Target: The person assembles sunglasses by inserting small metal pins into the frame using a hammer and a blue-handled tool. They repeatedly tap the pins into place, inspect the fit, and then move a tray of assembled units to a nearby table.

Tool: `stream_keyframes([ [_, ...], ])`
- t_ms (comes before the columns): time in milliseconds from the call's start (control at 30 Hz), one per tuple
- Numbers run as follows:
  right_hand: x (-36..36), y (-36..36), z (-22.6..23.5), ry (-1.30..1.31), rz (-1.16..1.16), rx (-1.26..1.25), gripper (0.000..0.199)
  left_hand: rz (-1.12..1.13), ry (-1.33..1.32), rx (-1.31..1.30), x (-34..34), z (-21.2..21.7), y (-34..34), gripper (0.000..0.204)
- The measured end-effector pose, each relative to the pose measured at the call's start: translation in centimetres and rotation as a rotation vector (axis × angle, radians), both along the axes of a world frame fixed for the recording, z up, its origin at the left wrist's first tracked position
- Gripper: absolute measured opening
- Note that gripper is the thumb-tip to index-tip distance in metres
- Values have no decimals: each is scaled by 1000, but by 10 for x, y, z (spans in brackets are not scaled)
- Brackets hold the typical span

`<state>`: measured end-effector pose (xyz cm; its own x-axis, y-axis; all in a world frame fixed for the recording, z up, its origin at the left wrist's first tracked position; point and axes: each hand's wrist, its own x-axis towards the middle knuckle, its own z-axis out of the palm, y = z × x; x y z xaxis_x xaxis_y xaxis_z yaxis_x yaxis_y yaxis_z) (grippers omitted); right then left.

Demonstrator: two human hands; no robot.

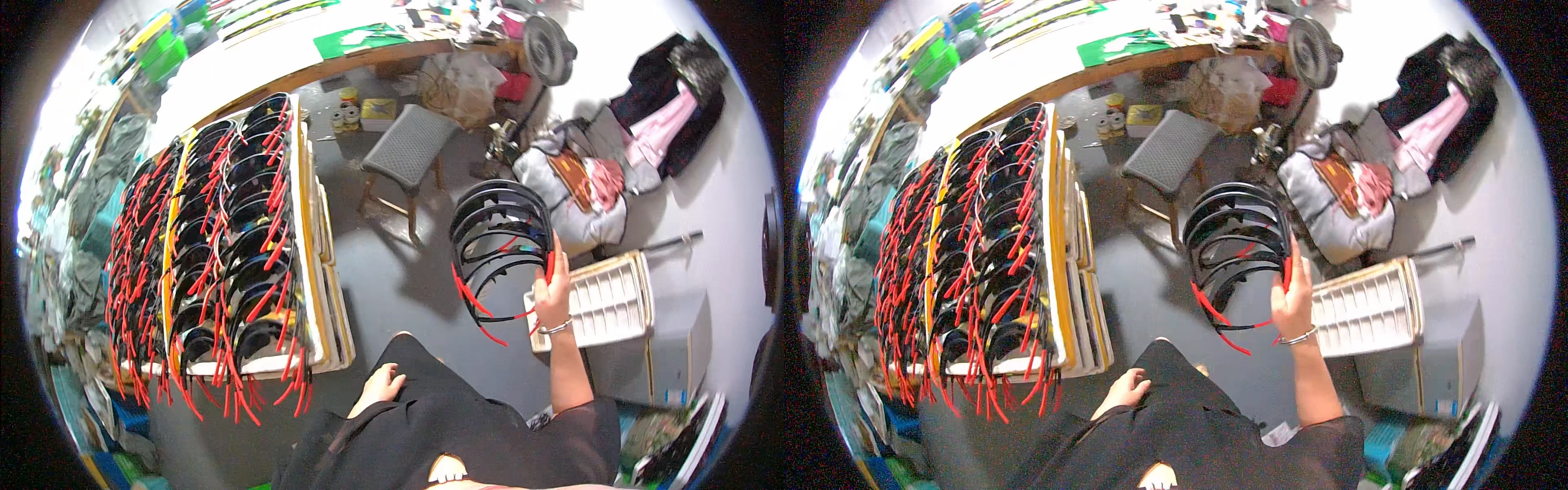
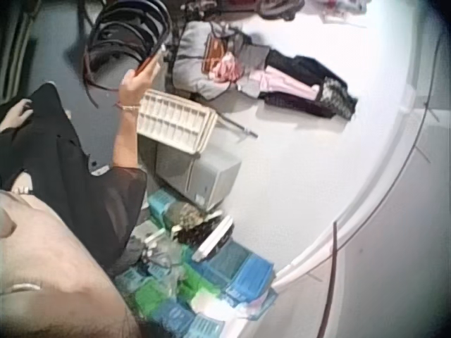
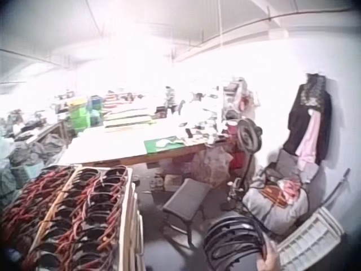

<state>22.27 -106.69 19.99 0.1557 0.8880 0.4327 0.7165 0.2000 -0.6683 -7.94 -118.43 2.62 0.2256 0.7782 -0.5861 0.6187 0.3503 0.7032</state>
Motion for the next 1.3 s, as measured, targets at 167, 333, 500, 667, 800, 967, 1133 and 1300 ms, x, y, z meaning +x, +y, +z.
stream_keyframes([
  [167,20,105,-23,74,117,-42,57,167,-114,86,44,-8,84,44],
  [333,23,206,1,76,222,-129,54,293,-194,98,58,15,175,43],
  [500,-7,333,-16,142,379,-145,54,550,-214,93,45,-27,228,43],
  [667,-42,475,-43,74,603,-93,59,644,1,105,52,-7,316,43],
  [800,-113,573,-45,319,831,-211,59,912,-156,104,31,36,371,43],
  [967,-215,663,-51,409,842,-431,57,1126,-33,20,1,20,396,43],
  [1133,-257,719,-44,390,762,-554,57,1098,-16,134,-21,4,456,44],
  [1300,-275,783,-37,393,823,-496,57,1005,-196,94,-31,-1,526,45],
])
